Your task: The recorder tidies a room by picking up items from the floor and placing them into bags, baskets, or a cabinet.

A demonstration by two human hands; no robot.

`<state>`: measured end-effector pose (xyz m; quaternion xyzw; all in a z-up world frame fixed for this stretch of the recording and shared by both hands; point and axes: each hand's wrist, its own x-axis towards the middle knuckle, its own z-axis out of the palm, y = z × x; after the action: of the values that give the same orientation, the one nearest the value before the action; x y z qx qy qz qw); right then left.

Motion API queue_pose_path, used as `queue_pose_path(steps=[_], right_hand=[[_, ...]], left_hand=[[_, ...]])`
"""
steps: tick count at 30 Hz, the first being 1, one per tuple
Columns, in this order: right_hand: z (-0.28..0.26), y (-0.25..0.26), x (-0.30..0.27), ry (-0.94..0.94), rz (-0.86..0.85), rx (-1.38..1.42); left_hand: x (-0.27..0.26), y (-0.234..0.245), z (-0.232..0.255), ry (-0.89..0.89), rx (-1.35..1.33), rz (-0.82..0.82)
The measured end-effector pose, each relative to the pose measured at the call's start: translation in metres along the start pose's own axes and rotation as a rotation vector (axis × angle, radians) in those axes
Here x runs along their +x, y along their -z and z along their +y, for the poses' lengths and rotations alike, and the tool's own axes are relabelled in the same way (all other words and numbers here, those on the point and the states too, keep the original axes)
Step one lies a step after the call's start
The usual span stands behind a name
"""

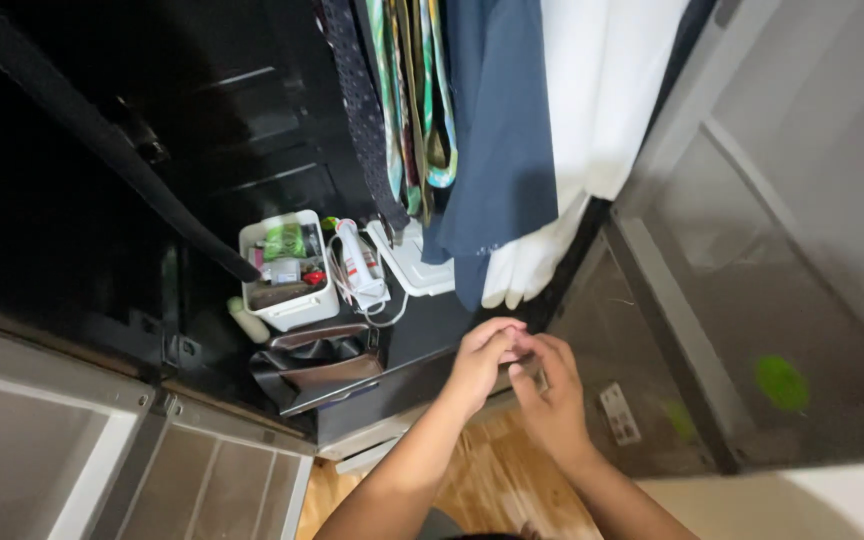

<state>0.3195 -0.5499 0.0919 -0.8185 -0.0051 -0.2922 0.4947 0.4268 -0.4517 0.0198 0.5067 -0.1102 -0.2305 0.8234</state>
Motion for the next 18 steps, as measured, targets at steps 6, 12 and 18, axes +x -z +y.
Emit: queue_pose_path(steps=[6, 12, 18], right_hand=[[0.008, 0.01, 0.084, 0.096, 0.152, 0.066], [-0.046, -0.009, 0.177, 0.331, 0.195, 0.037], [-0.06, -0.023, 0.153, 0.428, 0.51, -0.298]], left_hand=[[0.031, -0.011, 0.047, -0.474, 0.33, 0.261], [0.06, -0.01, 0.117, -0.832, 0.698, 0.345], [0.047, 0.084, 0.138, -0.585, 0.453, -0.045]])
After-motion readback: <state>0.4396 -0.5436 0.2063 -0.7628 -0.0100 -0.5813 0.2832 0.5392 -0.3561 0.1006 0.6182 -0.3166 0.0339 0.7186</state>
